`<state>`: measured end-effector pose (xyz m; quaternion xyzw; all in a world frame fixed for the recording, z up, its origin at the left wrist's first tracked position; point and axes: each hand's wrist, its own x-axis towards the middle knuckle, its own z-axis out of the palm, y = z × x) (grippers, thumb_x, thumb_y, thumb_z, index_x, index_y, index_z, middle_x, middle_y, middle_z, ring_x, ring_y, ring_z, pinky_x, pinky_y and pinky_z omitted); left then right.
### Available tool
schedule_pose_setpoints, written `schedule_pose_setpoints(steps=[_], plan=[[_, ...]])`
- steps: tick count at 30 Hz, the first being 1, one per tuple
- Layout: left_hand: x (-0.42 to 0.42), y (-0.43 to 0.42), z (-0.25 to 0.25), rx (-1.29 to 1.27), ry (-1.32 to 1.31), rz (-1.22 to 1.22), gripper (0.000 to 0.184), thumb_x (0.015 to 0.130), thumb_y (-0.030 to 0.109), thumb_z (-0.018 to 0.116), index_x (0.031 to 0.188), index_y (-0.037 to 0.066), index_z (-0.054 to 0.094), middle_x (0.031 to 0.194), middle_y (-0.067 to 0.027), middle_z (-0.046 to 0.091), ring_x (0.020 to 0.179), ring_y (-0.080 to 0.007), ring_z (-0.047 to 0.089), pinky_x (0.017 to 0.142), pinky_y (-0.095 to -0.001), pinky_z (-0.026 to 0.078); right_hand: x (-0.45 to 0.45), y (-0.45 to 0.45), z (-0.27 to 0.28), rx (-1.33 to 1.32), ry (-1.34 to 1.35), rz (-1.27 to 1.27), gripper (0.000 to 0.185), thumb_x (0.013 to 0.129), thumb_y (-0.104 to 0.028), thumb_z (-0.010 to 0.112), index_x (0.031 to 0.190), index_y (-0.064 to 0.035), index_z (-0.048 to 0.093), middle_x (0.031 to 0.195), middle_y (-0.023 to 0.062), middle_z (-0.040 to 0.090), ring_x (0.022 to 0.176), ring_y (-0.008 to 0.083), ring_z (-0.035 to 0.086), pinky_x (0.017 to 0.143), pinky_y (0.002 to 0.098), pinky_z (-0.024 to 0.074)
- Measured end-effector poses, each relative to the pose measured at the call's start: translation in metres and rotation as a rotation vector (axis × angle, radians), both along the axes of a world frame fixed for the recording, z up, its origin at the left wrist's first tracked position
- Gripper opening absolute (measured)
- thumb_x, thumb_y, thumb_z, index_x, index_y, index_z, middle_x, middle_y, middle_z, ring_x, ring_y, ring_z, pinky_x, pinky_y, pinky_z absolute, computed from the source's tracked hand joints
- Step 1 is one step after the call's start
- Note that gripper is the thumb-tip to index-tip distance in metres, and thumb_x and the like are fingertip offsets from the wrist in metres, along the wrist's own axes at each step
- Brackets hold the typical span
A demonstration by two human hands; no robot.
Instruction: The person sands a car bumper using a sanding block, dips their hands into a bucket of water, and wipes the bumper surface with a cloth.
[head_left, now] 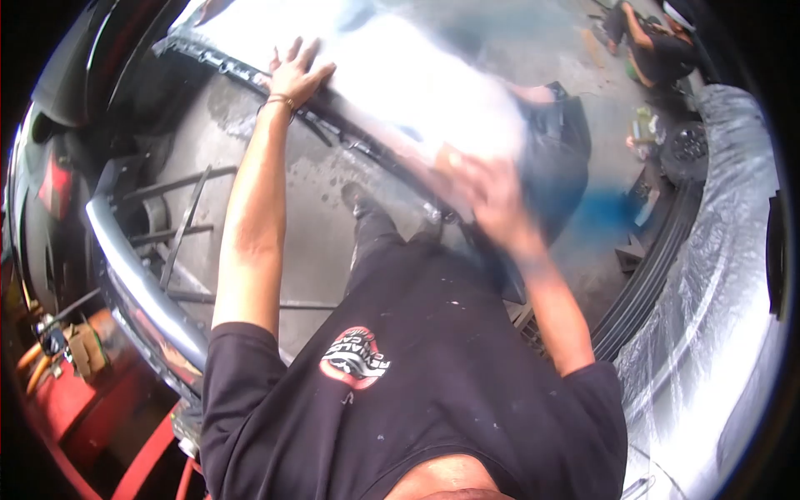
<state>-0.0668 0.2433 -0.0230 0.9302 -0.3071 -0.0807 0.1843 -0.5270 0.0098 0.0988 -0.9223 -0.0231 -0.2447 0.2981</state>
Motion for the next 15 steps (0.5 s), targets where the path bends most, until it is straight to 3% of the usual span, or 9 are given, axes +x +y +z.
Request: schedule_pose_setpoints(steps=[2,5,7,11,13,14,15], plan=[[-0.009,-0.001,0.013,0.014,0.024,0.033,0.088,0.088,0.077,0.071,0.166,0.044,0.046,0.183,0.0010,0.026,0.170,-0.0420,0.002,0.122,-0.0879,0.002,-0.016,-0.012,-0.006,0.046,0.069,-0.079,0.035,0.096,-0.019,0.081,0.130,-0.0120,0.080,0.136,0.0169,0.073,0.124,0.0358,0.064,0.105,0.0484,0.0517],[-0.020,-0.002,0.026,0.028,-0.017,0.016,0.088,0.089,0.075,0.071,0.167,0.043,0.047,0.183,0.0003,0.027,0.170,-0.0415,0.002,0.124,-0.0847,0.003,0.019,-0.033,-0.007,0.113,0.148,-0.070,0.037,0.095,-0.018,0.082,0.132,-0.0140,0.080,0.135,0.0152,0.073,0.125,0.0356,0.064,0.109,0.0487,0.0504],[-0.018,0.003,0.024,0.011,-0.055,0.003,0.088,0.089,0.074,0.072,0.167,0.042,0.047,0.183,-0.0002,0.027,0.170,-0.0413,0.002,0.126,-0.0828,0.003,0.050,-0.045,-0.005,-0.128,0.003,-0.154,0.031,0.097,-0.013,0.075,0.127,-0.0086,0.078,0.129,0.0113,0.077,0.120,0.0357,0.070,0.104,0.0513,0.0530],[-0.016,0.005,0.023,0.015,-0.113,-0.040,0.086,0.090,0.070,0.073,0.166,0.038,0.050,0.182,-0.0030,0.031,0.169,-0.0431,0.006,0.136,-0.0623,0.008,0.017,-0.031,-0.023,-0.044,0.030,-0.267,0.031,0.097,-0.014,0.074,0.128,-0.0123,0.078,0.131,0.0098,0.077,0.124,0.0349,0.069,0.110,0.0511,0.0493],[-0.024,0.003,0.025,0.037,-0.167,-0.014,0.086,0.090,0.070,0.073,0.166,0.037,0.051,0.181,-0.0055,0.031,0.169,-0.0422,0.006,0.136,-0.0610,0.009,-0.030,-0.017,-0.012,0.070,0.073,-0.239,0.032,0.098,-0.016,0.072,0.129,-0.0153,0.078,0.130,0.0083,0.076,0.125,0.0338,0.069,0.110,0.0489,0.0474],[-0.053,-0.006,0.057,0.119,-0.210,0.066,0.086,0.095,0.070,0.067,0.167,0.027,0.050,0.174,-0.0154,0.042,0.167,-0.0310,0.025,0.138,-0.0508,0.004,-0.028,-0.025,-0.007,0.063,0.069,-0.232,0.032,0.098,-0.016,0.072,0.129,-0.0153,0.078,0.130,0.0083,0.076,0.125,0.0338,0.069,0.110,0.0489,0.0474],[-0.055,-0.008,0.060,0.116,-0.213,0.070,0.086,0.095,0.070,0.067,0.167,0.027,0.050,0.174,-0.0154,0.042,0.167,-0.0310,0.025,0.138,-0.0508,0.004,-0.024,-0.033,-0.001,0.075,0.061,-0.166,0.032,0.099,-0.017,0.072,0.130,-0.0157,0.078,0.130,0.0086,0.076,0.126,0.0343,0.069,0.111,0.0486,0.0460]])
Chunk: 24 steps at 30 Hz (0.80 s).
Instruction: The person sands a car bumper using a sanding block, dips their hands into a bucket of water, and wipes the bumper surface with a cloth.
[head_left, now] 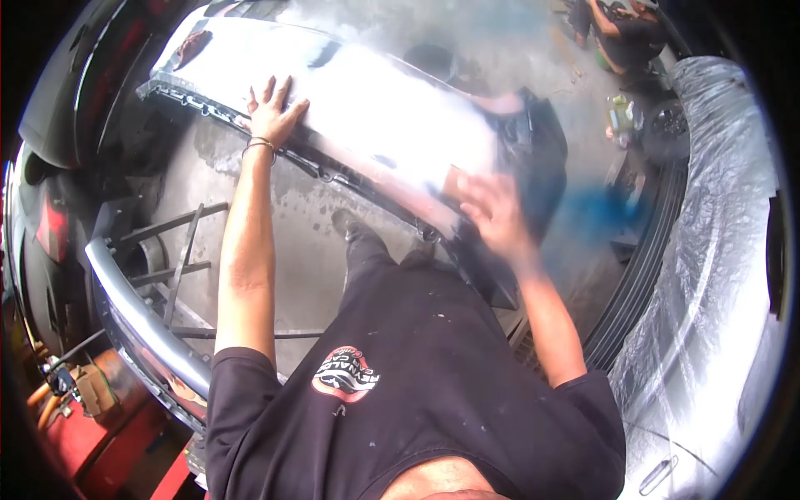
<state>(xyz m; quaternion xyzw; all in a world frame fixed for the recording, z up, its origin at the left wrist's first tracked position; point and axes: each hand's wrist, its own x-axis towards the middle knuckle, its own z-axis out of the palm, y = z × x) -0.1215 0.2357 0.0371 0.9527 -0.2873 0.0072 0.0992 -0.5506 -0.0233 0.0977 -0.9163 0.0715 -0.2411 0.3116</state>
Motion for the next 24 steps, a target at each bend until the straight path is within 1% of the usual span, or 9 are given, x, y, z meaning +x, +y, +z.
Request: schedule_pose_setpoints(steps=[3,5,6,8,12,15,18,21,24], plan=[[0.017,-0.001,-0.016,-0.032,0.020,-0.001,0.087,0.095,0.071,0.067,0.166,0.024,0.052,0.173,-0.0168,0.045,0.167,-0.0315,0.024,0.138,-0.0489,0.003,0.048,-0.044,-0.031,-0.178,-0.014,-0.042,0.032,0.100,-0.021,0.071,0.131,-0.0167,0.077,0.132,0.0094,0.075,0.128,0.0333,0.067,0.114,0.0492,0.0440],[0.059,0.014,-0.063,-0.287,0.069,-0.242,0.086,0.089,0.071,0.074,0.166,0.042,0.049,0.183,-0.0001,0.028,0.170,-0.0402,0.003,0.124,-0.0841,-0.003,0.088,-0.067,-0.035,-0.195,-0.049,-0.100,0.032,0.101,-0.024,0.071,0.131,-0.0175,0.077,0.135,0.0082,0.074,0.131,0.0312,0.064,0.114,0.0494,0.0433],[0.033,0.004,-0.026,-0.106,0.181,-0.037,0.084,0.090,0.071,0.073,0.165,0.042,0.050,0.182,-0.0009,0.030,0.170,-0.0409,0.005,0.129,-0.0771,0.001,0.084,-0.066,-0.037,-0.188,-0.041,-0.099,0.032,0.101,-0.024,0.071,0.131,-0.0175,0.077,0.135,0.0082,0.074,0.131,0.0312,0.064,0.114,0.0494,0.0433],[0.034,0.011,-0.032,-0.137,0.149,-0.072,0.084,0.090,0.071,0.073,0.165,0.042,0.050,0.182,0.0002,0.030,0.170,-0.0409,0.005,0.128,-0.0787,0.002,0.082,-0.066,-0.037,-0.054,0.011,-0.123,0.037,0.100,-0.022,0.076,0.137,-0.0164,0.077,0.146,0.0113,0.069,0.135,0.0358,0.062,0.120,0.0528,0.0429],[0.038,0.017,-0.053,-0.286,-0.029,-0.147,0.084,0.090,0.071,0.073,0.165,0.043,0.049,0.182,0.0015,0.029,0.170,-0.0405,0.005,0.126,-0.0823,0.002,0.004,-0.034,-0.030,-0.031,0.025,0.065,0.038,0.099,-0.019,0.077,0.136,-0.0183,0.077,0.143,0.0112,0.071,0.137,0.0337,0.062,0.121,0.0533,0.0401],[0.009,0.000,-0.010,-0.055,0.109,0.022,0.082,0.092,0.071,0.071,0.165,0.040,0.050,0.182,-0.0027,0.029,0.170,-0.0417,0.005,0.133,-0.0717,0.006,0.029,-0.050,-0.012,-0.075,0.119,0.118,0.039,0.098,-0.018,0.077,0.137,-0.0190,0.076,0.141,0.0097,0.072,0.135,0.0334,0.062,0.120,0.0515,0.0398],[0.031,0.011,-0.043,-0.219,0.058,-0.102,0.083,0.091,0.073,0.071,0.166,0.043,0.049,0.183,-0.0006,0.028,0.170,-0.0408,0.003,0.128,-0.0795,0.003,0.089,-0.084,-0.041,-0.174,-0.027,-0.053,0.042,0.096,-0.016,0.078,0.138,-0.0190,0.075,0.137,0.0078,0.073,0.130,0.0346,0.061,0.118,0.0501,0.0418],[0.041,0.016,-0.051,-0.275,0.120,-0.144,0.083,0.091,0.073,0.071,0.165,0.045,0.048,0.182,0.0026,0.029,0.170,-0.0405,0.004,0.125,-0.0840,0.002,0.082,-0.074,-0.039,-0.127,-0.080,0.006,0.043,0.097,-0.015,0.077,0.139,-0.0191,0.073,0.140,0.0080,0.071,0.131,0.0351,0.060,0.119,0.0504,0.0406],[0.014,0.001,-0.014,-0.067,0.114,0.024,0.081,0.091,0.071,0.072,0.164,0.043,0.050,0.181,0.0013,0.032,0.169,-0.0427,0.008,0.130,-0.0765,0.006,0.033,-0.050,-0.023,-0.077,-0.022,0.116,0.042,0.097,-0.014,0.076,0.139,-0.0190,0.073,0.143,0.0093,0.070,0.133,0.0333,0.062,0.119,0.0512,0.0401]])
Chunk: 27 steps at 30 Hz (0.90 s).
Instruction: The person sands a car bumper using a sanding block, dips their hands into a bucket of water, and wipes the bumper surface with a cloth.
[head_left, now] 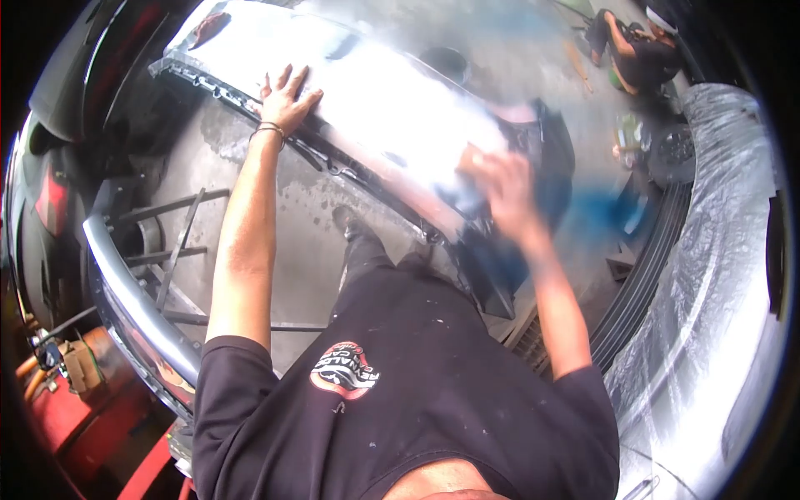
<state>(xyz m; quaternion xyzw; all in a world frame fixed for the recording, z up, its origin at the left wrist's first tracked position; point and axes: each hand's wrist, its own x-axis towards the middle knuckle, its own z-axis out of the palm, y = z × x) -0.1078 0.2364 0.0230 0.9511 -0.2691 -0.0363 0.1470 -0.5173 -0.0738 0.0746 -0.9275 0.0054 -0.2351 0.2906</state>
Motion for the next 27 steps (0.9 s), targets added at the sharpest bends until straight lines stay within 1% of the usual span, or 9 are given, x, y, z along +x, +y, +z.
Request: schedule_pose_setpoints(steps=[5,9,11,14,15,17,20,24,27], plan=[[0.021,0.010,-0.031,-0.167,-0.002,-0.116,0.081,0.090,0.073,0.071,0.164,0.046,0.050,0.181,0.0023,0.032,0.170,-0.0418,0.008,0.129,-0.0798,0.006,0.061,-0.016,-0.005,-0.163,0.069,-0.014,0.040,0.096,-0.013,0.076,0.136,-0.0180,0.074,0.141,0.0099,0.070,0.133,0.0324,0.064,0.115,0.0522,0.0423],[0.012,0.009,-0.012,-0.002,0.137,-0.014,0.080,0.090,0.072,0.071,0.164,0.045,0.051,0.180,0.0024,0.034,0.169,-0.0417,0.010,0.129,-0.0799,0.006,0.112,-0.021,-0.018,-0.155,-0.039,-0.145,0.037,0.097,-0.018,0.075,0.134,-0.0168,0.075,0.141,0.0091,0.070,0.133,0.0351,0.063,0.113,0.0529,0.0438],[0.013,0.008,-0.017,-0.049,0.062,-0.041,0.079,0.091,0.072,0.071,0.163,0.045,0.051,0.181,0.0037,0.032,0.170,-0.0400,0.008,0.125,-0.0851,0.005,0.075,-0.017,-0.016,-0.445,-0.074,0.102,0.038,0.099,-0.018,0.074,0.136,-0.0170,0.074,0.139,0.0092,0.070,0.134,0.0360,0.061,0.114,0.0523,0.0434],[0.002,0.002,-0.001,-0.065,0.050,-0.030,0.078,0.091,0.070,0.071,0.163,0.045,0.051,0.182,0.0046,0.029,0.170,-0.0383,0.006,0.123,-0.0869,0.003,0.032,0.016,0.006,-0.123,-0.010,0.074,0.036,0.098,-0.015,0.074,0.134,-0.0165,0.075,0.135,0.0105,0.070,0.130,0.0365,0.058,0.114,0.0527,0.0437],[-0.009,-0.001,0.016,-0.022,0.050,-0.011,0.082,0.093,0.071,0.068,0.165,0.036,0.050,0.177,-0.0062,0.038,0.164,-0.0400,0.024,0.127,-0.0698,0.017,0.034,0.017,0.007,-0.134,0.007,0.073,0.036,0.098,-0.016,0.074,0.134,-0.0168,0.075,0.135,0.0113,0.069,0.129,0.0370,0.059,0.114,0.0532,0.0437],[0.004,0.001,-0.016,-0.084,0.050,-0.010,0.076,0.092,0.069,0.070,0.162,0.044,0.053,0.181,0.0034,0.031,0.170,-0.0380,0.007,0.123,-0.0866,0.000,0.054,0.007,-0.005,-0.276,0.019,0.040,0.039,0.099,-0.016,0.073,0.138,-0.0181,0.074,0.138,0.0130,0.068,0.129,0.0372,0.059,0.114,0.0547,0.0433],[0.005,0.002,-0.013,-0.046,0.118,-0.008,0.077,0.091,0.070,0.070,0.162,0.044,0.052,0.181,0.0031,0.032,0.170,-0.0377,0.008,0.123,-0.0867,0.000,0.109,0.000,-0.003,-0.089,0.046,-0.180,0.039,0.099,-0.016,0.073,0.138,-0.0186,0.074,0.139,0.0130,0.069,0.129,0.0364,0.061,0.114,0.0554,0.0432],[0.008,0.004,-0.020,-0.031,0.109,-0.022,0.080,0.091,0.071,0.070,0.163,0.044,0.051,0.181,0.0029,0.031,0.171,-0.0369,0.007,0.123,-0.0868,0.000,0.063,0.018,-0.003,-0.095,0.106,-0.210,0.038,0.100,-0.017,0.073,0.138,-0.0175,0.074,0.141,0.0125,0.069,0.127,0.0362,0.062,0.113,0.0532,0.0442],[0.007,0.003,-0.022,-0.050,0.040,-0.024,0.081,0.091,0.071,0.070,0.164,0.044,0.050,0.182,0.0030,0.030,0.171,-0.0362,0.006,0.123,-0.0866,0.000,0.011,0.030,0.007,-0.090,0.072,0.006,0.038,0.100,-0.019,0.073,0.138,-0.0159,0.074,0.141,0.0126,0.069,0.126,0.0369,0.063,0.114,0.0512,0.0443]])
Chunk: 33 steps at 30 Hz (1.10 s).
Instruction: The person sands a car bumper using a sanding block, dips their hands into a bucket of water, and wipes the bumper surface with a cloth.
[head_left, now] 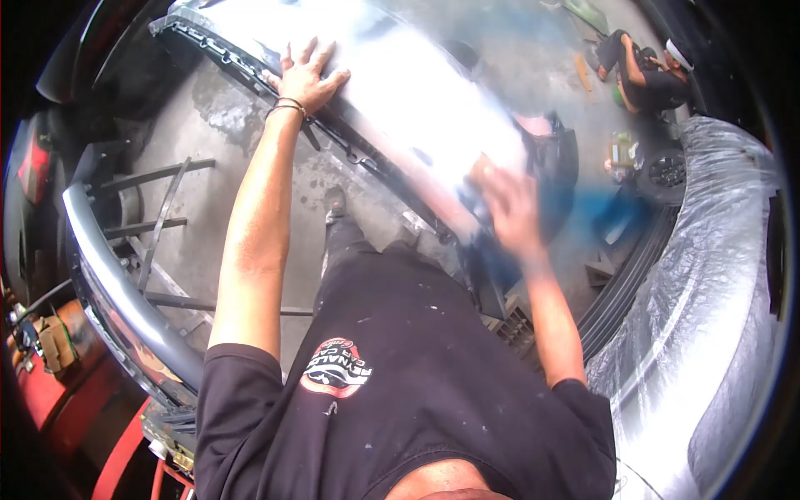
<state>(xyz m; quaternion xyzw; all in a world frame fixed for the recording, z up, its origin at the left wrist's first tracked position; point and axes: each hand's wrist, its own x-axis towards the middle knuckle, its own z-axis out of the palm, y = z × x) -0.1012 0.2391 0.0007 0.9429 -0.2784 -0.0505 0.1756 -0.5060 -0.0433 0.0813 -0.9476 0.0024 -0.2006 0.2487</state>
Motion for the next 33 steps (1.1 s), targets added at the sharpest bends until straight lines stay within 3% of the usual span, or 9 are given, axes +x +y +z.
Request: schedule_pose_setpoints(steps=[7,12,14,20,23,25,26,30,33], plan=[[0.008,0.001,-0.003,-0.025,0.044,-0.023,0.082,0.091,0.073,0.069,0.165,0.044,0.049,0.182,0.0029,0.029,0.171,-0.0372,0.006,0.122,-0.0881,0.002,0.071,-0.036,-0.008,-0.168,-0.015,-0.279,0.038,0.101,-0.023,0.074,0.139,-0.0175,0.075,0.136,0.0122,0.072,0.127,0.0342,0.064,0.116,0.0520,0.0429],[0.008,0.002,-0.003,-0.006,0.035,-0.036,0.082,0.092,0.074,0.068,0.165,0.043,0.048,0.182,0.0023,0.028,0.171,-0.0383,0.004,0.121,-0.0886,0.001,-0.020,-0.029,-0.010,-0.286,0.057,-0.261,0.039,0.100,-0.024,0.075,0.139,-0.0236,0.076,0.139,0.0087,0.071,0.129,0.0311,0.063,0.112,0.0507,0.0436],[0.005,0.002,0.002,0.030,0.050,-0.020,0.082,0.092,0.073,0.068,0.166,0.043,0.048,0.182,0.0019,0.028,0.171,-0.0383,0.003,0.121,-0.0884,0.001,-0.018,-0.026,0.009,-0.238,0.043,-0.173,0.038,0.098,-0.021,0.073,0.136,-0.0204,0.076,0.137,0.0043,0.071,0.124,0.0296,0.064,0.108,0.0484,0.0457],[-0.004,0.002,0.014,-0.012,0.006,-0.019,0.081,0.092,0.071,0.069,0.165,0.044,0.049,0.182,0.0019,0.029,0.170,-0.0393,0.005,0.121,-0.0884,0.001,0.081,-0.017,0.007,-0.218,0.070,-0.138,0.040,0.099,-0.022,0.073,0.139,-0.0208,0.075,0.144,0.0076,0.069,0.134,0.0310,0.062,0.112,0.0518,0.0455],[-0.008,-0.001,0.019,-0.002,-0.038,-0.005,0.078,0.092,0.070,0.069,0.164,0.044,0.051,0.181,0.0027,0.031,0.170,-0.0396,0.008,0.120,-0.0896,0.000,0.023,-0.056,0.003,-0.116,-0.003,-0.017,0.039,0.098,-0.019,0.074,0.137,-0.0191,0.077,0.141,0.0104,0.070,0.133,0.0339,0.063,0.112,0.0502,0.0482],[-0.024,-0.011,0.036,0.103,-0.055,0.066,0.076,0.092,0.068,0.069,0.162,0.043,0.052,0.181,0.0026,0.031,0.170,-0.0405,0.009,0.119,-0.0914,0.001,-0.026,-0.077,-0.018,-0.192,0.060,-0.169,0.040,0.096,-0.015,0.075,0.135,-0.0182,0.079,0.138,0.0113,0.072,0.131,0.0360,0.065,0.112,0.0489,0.0498],[-0.025,-0.011,0.038,0.109,-0.040,0.064,0.077,0.095,0.070,0.066,0.165,0.045,0.048,0.181,-0.0084,0.031,0.168,-0.0491,0.010,0.121,-0.0880,-0.005,-0.020,-0.075,-0.017,-0.202,0.069,-0.166,0.041,0.095,-0.011,0.074,0.136,-0.0185,0.079,0.137,0.0116,0.072,0.130,0.0363,0.065,0.112,0.0495,0.0500],[-0.028,-0.012,0.041,0.062,-0.043,0.080,0.074,0.095,0.066,0.070,0.163,0.042,0.052,0.182,-0.0013,0.030,0.171,-0.0403,0.004,0.121,-0.0883,-0.002,0.102,-0.039,-0.011,-0.183,-0.026,-0.024,0.039,0.099,-0.017,0.071,0.137,-0.0193,0.077,0.143,0.0103,0.069,0.132,0.0367,0.061,0.119,0.0537,0.0403],[-0.031,-0.012,0.045,0.050,-0.066,0.090,0.072,0.094,0.065,0.069,0.161,0.041,0.055,0.180,-0.0003,0.034,0.170,-0.0403,0.007,0.121,-0.0883,-0.002,0.183,0.003,0.005,-0.263,0.011,-0.064,0.035,0.101,-0.025,0.070,0.135,-0.0200,0.078,0.143,0.0094,0.070,0.133,0.0356,0.059,0.119,0.0569,0.0358]])
